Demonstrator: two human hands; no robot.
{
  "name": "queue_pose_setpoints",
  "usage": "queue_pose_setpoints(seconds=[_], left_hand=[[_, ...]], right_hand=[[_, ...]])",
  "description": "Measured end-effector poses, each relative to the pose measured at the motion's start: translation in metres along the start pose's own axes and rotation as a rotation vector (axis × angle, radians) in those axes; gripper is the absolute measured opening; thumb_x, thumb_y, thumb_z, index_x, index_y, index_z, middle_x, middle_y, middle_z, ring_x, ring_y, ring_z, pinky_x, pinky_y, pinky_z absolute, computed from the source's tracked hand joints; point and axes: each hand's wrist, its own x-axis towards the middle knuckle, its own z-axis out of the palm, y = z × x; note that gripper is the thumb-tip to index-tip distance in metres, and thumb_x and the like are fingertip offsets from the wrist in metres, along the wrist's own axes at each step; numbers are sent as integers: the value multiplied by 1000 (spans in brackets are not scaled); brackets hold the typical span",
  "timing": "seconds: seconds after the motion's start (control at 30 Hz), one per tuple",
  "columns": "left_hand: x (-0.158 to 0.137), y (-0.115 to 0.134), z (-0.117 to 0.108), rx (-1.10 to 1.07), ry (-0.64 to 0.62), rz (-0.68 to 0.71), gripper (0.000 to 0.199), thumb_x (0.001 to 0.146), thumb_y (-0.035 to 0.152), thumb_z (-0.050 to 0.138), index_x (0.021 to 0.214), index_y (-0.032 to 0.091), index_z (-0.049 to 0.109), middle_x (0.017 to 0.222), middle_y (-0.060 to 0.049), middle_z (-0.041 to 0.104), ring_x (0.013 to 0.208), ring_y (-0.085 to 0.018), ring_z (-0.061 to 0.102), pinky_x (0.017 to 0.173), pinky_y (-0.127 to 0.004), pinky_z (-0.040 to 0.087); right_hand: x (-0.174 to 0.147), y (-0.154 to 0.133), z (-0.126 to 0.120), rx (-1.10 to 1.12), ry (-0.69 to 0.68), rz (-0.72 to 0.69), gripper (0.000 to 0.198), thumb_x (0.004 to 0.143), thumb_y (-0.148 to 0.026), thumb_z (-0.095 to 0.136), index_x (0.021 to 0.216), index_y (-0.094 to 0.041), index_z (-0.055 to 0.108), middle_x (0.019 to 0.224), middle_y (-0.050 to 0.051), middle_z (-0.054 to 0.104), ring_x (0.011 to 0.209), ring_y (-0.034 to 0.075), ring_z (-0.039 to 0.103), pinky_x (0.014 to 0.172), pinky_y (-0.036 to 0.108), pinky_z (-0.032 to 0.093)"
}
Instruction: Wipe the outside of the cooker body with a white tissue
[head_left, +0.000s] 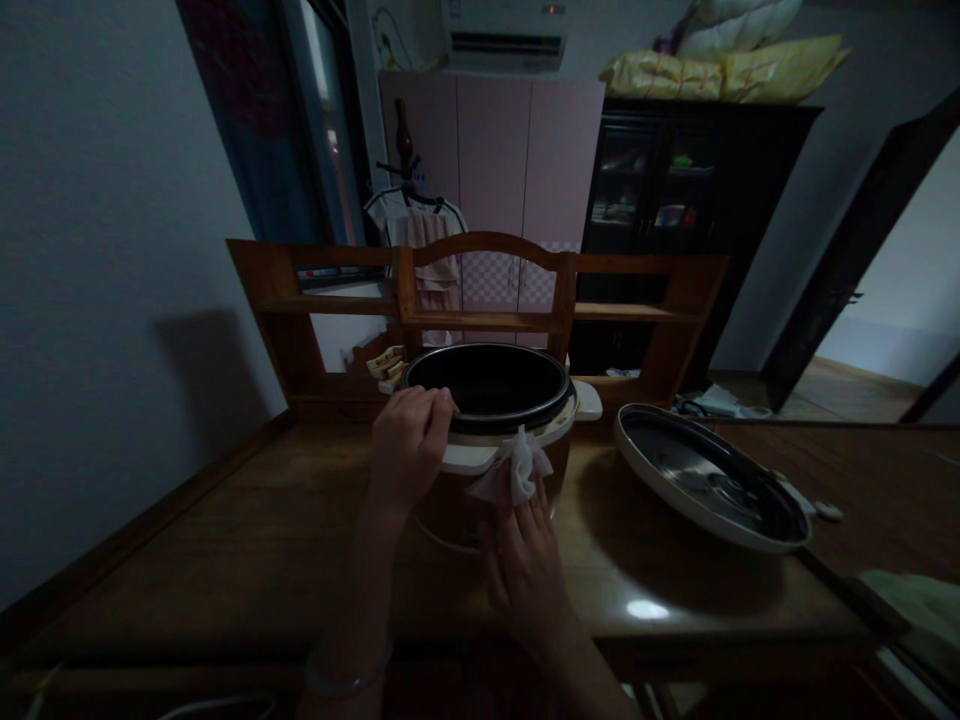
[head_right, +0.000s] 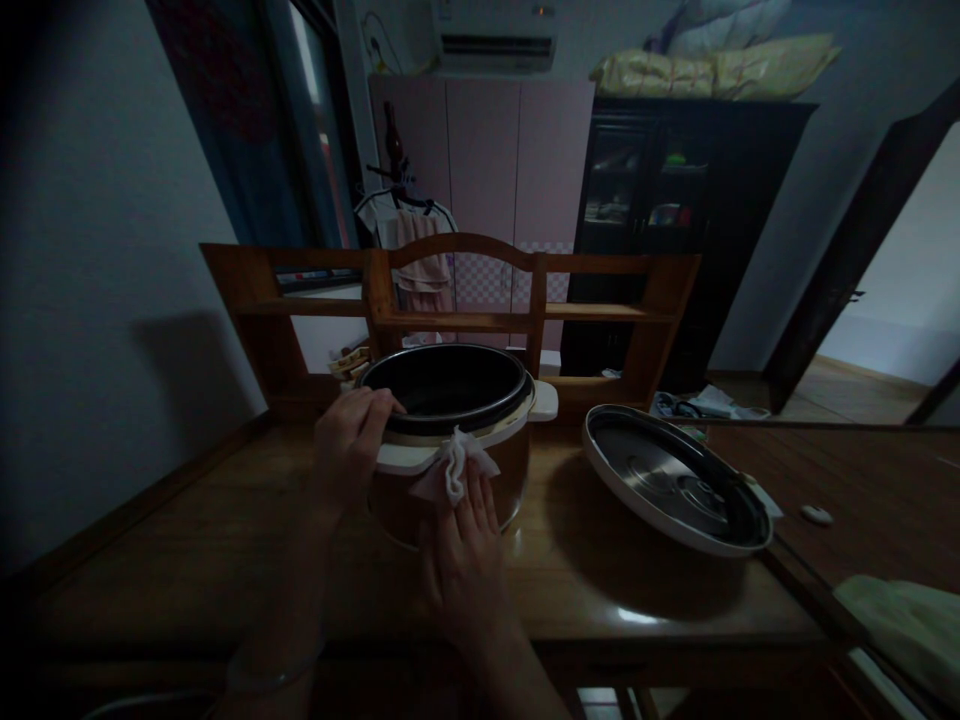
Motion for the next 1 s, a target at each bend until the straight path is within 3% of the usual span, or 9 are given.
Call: queue_pose_setpoints(seconds=[0.13,0.3,0.47,0.77,1.0], left_hand=[[0,0,1,-4,11,-5,43,100,38,32,72,22,60,75,-3,62,81,-18,58,81,-33,41],[0,0,1,8,15,4,42,99,37,33,72,21,61,76,-3,64,81,-18,58,81,-34,41],[0,-1,1,11,22,11,41,99,37,34,71,22,60,76,-3,64,81,-19,59,81,-34,41],[0,2,-1,-13,7,-1,41,100,37,33,73,21,60,77,-3,63,82,-18,58,81,-34,41],[0,1,-1,18,-7,1,42,100,38,32,73,22,60,76,-4,63,83,-19,59,81,-34,41]], right_hand=[[-13,1,6,-46,-36,-102,69,91,-11,42,155,-6,15,162,16,19,151,33,10,117,58,31],[-3,0,0,-62,-141,-278,52,90,-14,45,141,-7,45,160,13,27,150,29,17,121,49,27],[17,-5,-4,-50,-103,-299,47,93,-15,46,139,-12,49,150,10,46,146,23,30,122,43,26],[3,0,-1,-65,-115,-324,39,86,-5,44,121,-11,60,159,8,32,149,23,23,121,45,30],[-9,7,-2,-54,-174,-335,29,83,-5,49,106,-15,63,159,7,32,148,22,26,120,45,32]])
